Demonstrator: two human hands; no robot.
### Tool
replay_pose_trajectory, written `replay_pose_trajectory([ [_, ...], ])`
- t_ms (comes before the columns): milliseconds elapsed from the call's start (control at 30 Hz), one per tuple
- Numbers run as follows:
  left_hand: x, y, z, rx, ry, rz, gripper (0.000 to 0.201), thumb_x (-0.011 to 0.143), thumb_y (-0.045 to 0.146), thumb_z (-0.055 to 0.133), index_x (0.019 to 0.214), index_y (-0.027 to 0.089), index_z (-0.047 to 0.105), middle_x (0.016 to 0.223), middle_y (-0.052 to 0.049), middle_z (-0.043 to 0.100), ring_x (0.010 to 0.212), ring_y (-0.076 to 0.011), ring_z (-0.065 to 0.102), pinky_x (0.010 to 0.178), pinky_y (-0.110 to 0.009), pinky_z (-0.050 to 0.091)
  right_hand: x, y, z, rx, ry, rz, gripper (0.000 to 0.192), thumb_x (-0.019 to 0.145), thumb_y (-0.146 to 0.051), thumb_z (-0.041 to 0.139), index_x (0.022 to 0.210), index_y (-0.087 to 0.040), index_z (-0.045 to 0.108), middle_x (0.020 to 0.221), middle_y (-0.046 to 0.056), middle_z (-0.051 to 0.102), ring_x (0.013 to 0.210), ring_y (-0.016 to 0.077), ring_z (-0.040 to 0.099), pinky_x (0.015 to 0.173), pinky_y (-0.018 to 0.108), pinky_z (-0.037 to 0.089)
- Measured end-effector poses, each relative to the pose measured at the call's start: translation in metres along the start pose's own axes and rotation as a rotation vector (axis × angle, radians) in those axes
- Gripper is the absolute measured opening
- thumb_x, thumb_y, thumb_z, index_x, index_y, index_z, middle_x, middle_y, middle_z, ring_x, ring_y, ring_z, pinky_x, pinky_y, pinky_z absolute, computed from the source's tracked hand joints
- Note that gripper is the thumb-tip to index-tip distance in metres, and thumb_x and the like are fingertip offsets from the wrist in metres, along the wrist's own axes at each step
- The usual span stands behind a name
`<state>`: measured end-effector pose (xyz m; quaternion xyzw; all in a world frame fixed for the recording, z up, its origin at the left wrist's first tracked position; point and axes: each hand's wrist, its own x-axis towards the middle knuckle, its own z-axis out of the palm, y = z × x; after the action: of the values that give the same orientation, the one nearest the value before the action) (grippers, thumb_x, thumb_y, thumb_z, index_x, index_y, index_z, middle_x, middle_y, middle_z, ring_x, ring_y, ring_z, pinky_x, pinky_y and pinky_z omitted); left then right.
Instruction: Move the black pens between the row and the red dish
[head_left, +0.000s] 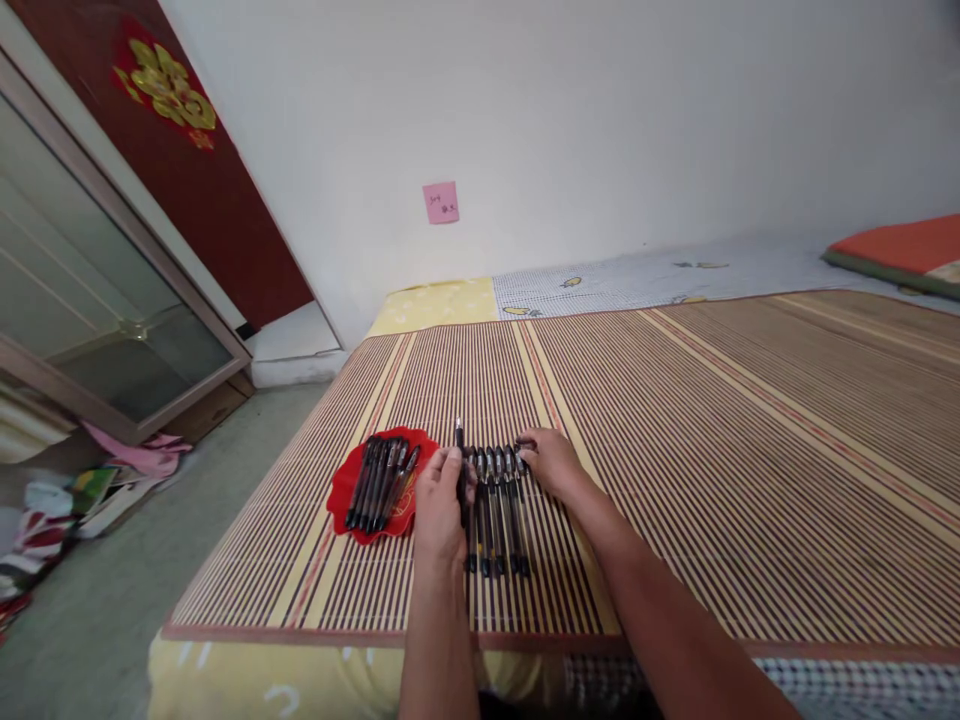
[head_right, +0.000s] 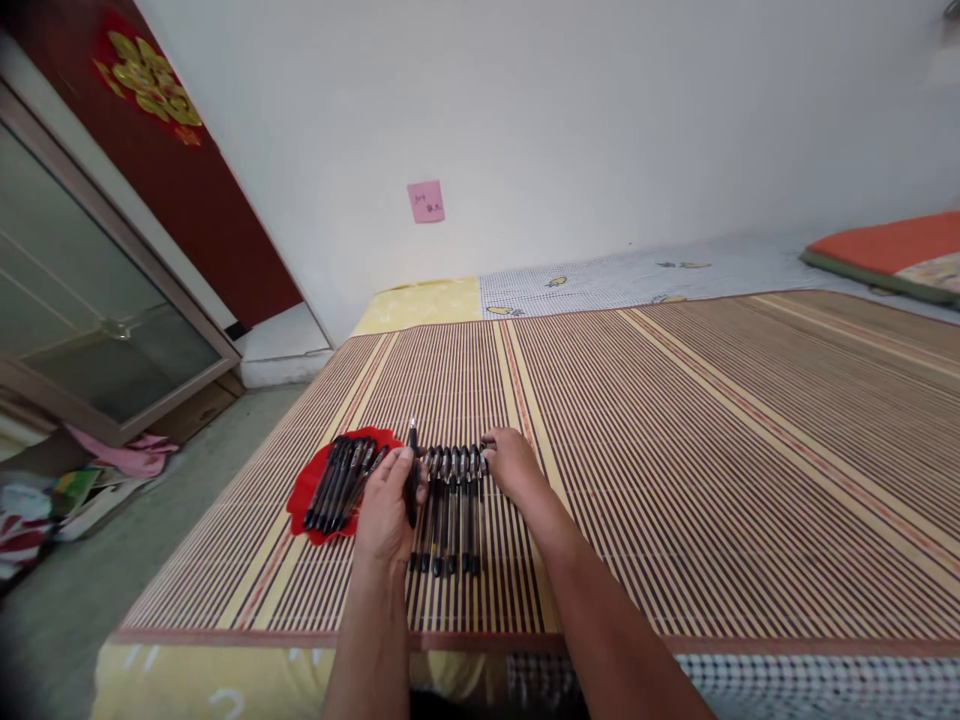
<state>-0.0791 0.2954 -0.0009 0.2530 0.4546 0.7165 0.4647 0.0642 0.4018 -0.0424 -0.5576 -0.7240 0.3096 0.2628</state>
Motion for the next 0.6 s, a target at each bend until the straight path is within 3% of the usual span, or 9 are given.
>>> replay_pose_trajectory([
  [267, -0.0012, -0.0001, 0.0023, 0.024, 0.006, -0.001, 0.042, 0.066, 0.046, 0.083, 0.078, 0.017, 0.056, 0.062, 0.004, 0.058, 0.048, -0.0057, 0.046, 0.044, -0.014, 0.035, 0.0028, -0.0025, 0.0007, 0.025, 0.001, 0.021, 0.028, 0.087, -0.016, 0.061, 0.112, -0.014, 0.073, 0.113, 0.012, 0.074, 0.101, 0.0212, 0.069, 0.083, 0.028, 0.049],
  [600, -0.0012, 0.0006, 0.0027, 0.036, 0.004, -0.002, 0.042, 0.066, 0.047, 0.083, 0.077, 0.017, 0.056, 0.061, 0.004, 0.058, 0.048, -0.0059, 0.046, 0.044, -0.015, 0.033, -0.0067, -0.0103, -0.0033, -0.007, 0.001, 0.033, 0.018, 0.086, -0.013, 0.06, 0.093, -0.016, 0.076, 0.095, 0.009, 0.075, 0.086, 0.0204, 0.068, 0.072, 0.027, 0.045],
])
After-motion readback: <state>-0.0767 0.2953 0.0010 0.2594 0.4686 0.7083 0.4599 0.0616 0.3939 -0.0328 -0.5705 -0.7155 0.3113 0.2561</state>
